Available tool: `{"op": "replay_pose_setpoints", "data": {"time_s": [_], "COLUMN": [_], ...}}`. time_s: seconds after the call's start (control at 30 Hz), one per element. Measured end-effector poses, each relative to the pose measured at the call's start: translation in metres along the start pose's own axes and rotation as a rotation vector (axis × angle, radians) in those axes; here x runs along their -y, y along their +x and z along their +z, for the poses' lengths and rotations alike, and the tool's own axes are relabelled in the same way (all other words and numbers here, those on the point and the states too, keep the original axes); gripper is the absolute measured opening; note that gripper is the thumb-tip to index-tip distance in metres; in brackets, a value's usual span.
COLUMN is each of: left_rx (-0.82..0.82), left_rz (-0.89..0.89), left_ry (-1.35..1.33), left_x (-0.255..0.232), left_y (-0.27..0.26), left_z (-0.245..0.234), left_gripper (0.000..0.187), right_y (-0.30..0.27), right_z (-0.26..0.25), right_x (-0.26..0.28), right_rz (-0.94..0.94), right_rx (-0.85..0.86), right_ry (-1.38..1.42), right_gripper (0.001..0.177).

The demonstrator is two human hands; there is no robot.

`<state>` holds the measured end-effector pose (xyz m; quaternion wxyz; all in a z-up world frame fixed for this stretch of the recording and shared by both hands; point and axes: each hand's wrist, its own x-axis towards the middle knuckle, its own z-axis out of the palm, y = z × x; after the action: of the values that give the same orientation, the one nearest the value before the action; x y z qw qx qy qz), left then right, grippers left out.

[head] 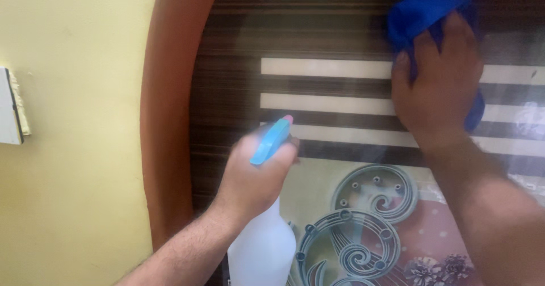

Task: The person sprays a glass surface with a spray bottle and wipes it with a blue cloth. The person repeatedly sprays and wipes different sections of the glass door, moving from the center to the edges and top.

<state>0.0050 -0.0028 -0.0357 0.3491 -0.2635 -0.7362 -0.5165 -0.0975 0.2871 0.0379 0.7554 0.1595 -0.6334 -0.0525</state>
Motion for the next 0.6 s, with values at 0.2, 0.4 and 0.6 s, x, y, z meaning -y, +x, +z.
{"op": "replay_pose_setpoints", "data": {"time_s": [0.2, 0.4, 0.6], "left_rx": [0.027, 0.054, 0.043], "left_rz": [-0.028, -0.109, -0.078], "left_ry": [0.037, 0.071, 0.058], "left_x": [-0.007, -0.011, -0.008], "left_y": [-0.001, -0.002, -0.005], "left_z": [-0.008, -0.011, -0.016], "left_gripper": [0.029, 0.029, 0.029], "right_y": [-0.003, 0.0, 0.003], "right_z": [0.002, 0.006, 0.009], "right_x": [0.019, 0.041, 0.065], "right_rz": [0.064, 0.036, -0.042], "right_rx": [-0.002, -0.029, -0.011], "right_ry": [0.001, 0.045, 0.087], "right_gripper": [0.037, 0.036, 0.033]}}
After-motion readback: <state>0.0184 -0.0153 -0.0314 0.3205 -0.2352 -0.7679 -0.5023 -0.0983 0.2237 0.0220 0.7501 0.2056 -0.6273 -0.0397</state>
